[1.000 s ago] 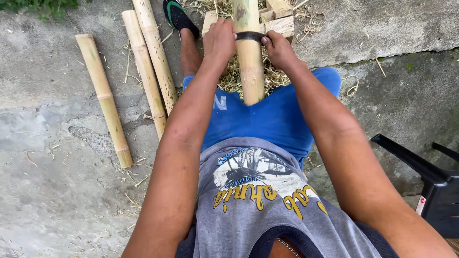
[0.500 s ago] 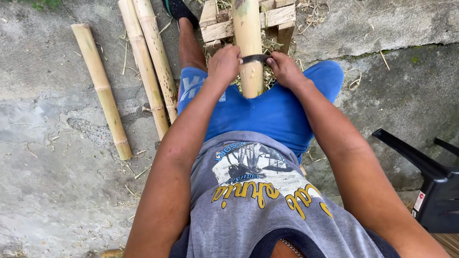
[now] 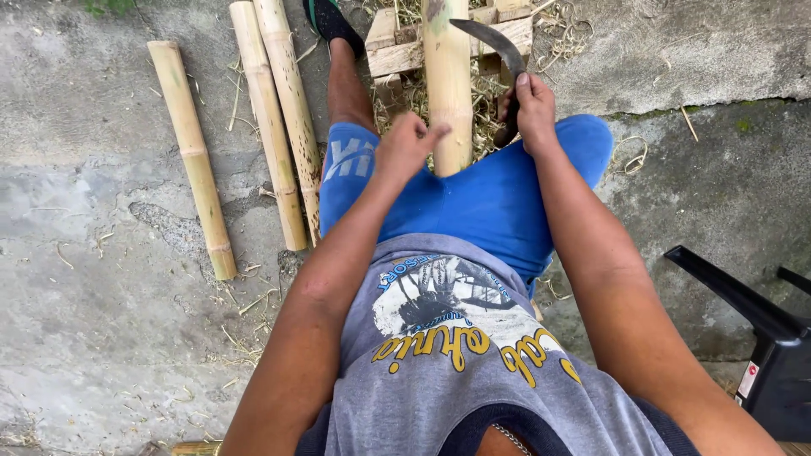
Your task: The recorder uses a curved blade to strip outer layers or smooth the surface of bamboo poles.
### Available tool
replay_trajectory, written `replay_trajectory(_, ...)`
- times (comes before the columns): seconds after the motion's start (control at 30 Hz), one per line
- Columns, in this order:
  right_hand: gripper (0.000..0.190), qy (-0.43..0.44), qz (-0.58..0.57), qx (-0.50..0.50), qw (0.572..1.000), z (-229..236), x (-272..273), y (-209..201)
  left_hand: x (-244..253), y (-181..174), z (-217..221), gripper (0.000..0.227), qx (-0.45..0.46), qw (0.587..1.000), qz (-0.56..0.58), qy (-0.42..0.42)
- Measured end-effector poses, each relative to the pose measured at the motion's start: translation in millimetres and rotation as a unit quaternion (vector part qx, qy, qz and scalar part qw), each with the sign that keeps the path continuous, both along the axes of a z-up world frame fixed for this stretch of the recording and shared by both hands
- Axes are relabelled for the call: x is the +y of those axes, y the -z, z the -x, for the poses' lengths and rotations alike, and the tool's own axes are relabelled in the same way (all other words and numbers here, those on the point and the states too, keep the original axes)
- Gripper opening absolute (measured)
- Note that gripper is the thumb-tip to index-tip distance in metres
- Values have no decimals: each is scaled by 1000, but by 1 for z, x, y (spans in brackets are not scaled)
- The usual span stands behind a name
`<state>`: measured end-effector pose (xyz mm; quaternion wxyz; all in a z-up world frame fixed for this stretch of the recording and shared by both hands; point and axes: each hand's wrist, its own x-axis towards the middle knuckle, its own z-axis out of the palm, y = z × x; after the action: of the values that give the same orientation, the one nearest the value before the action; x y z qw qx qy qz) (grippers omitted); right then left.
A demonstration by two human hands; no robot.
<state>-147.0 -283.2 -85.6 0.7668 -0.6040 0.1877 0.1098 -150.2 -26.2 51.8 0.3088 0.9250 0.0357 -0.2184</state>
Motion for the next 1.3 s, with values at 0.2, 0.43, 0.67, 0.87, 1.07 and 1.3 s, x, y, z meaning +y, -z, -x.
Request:
replay_trajectory(0.2, 36, 35, -44, 46, 997, 4, -3, 10, -5, 44, 16, 41, 62, 998, 9, 8)
replay_trajectory(0.43, 38, 72, -53, 67, 994, -5, -9, 15, 39, 85, 29, 36, -158, 984, 41, -67)
replay_trajectory(0.67, 38, 71, -58, 62, 994, -3, -6, 18, 5, 72, 29, 38, 86, 990, 104, -48)
replay_trajectory(0.87, 37, 86, -47, 87, 991, 3, -11, 12, 9, 84, 26, 21, 88, 996, -4, -31)
replay_trajectory(1.07, 38, 92, -51, 113, 988, 1, -10, 10, -9, 6, 24, 34, -127, 982, 109, 81)
replay_trajectory(1.3, 33, 79, -23, 64, 995, 3, -2, -4, -8, 47, 19, 26, -64, 994, 79, 41)
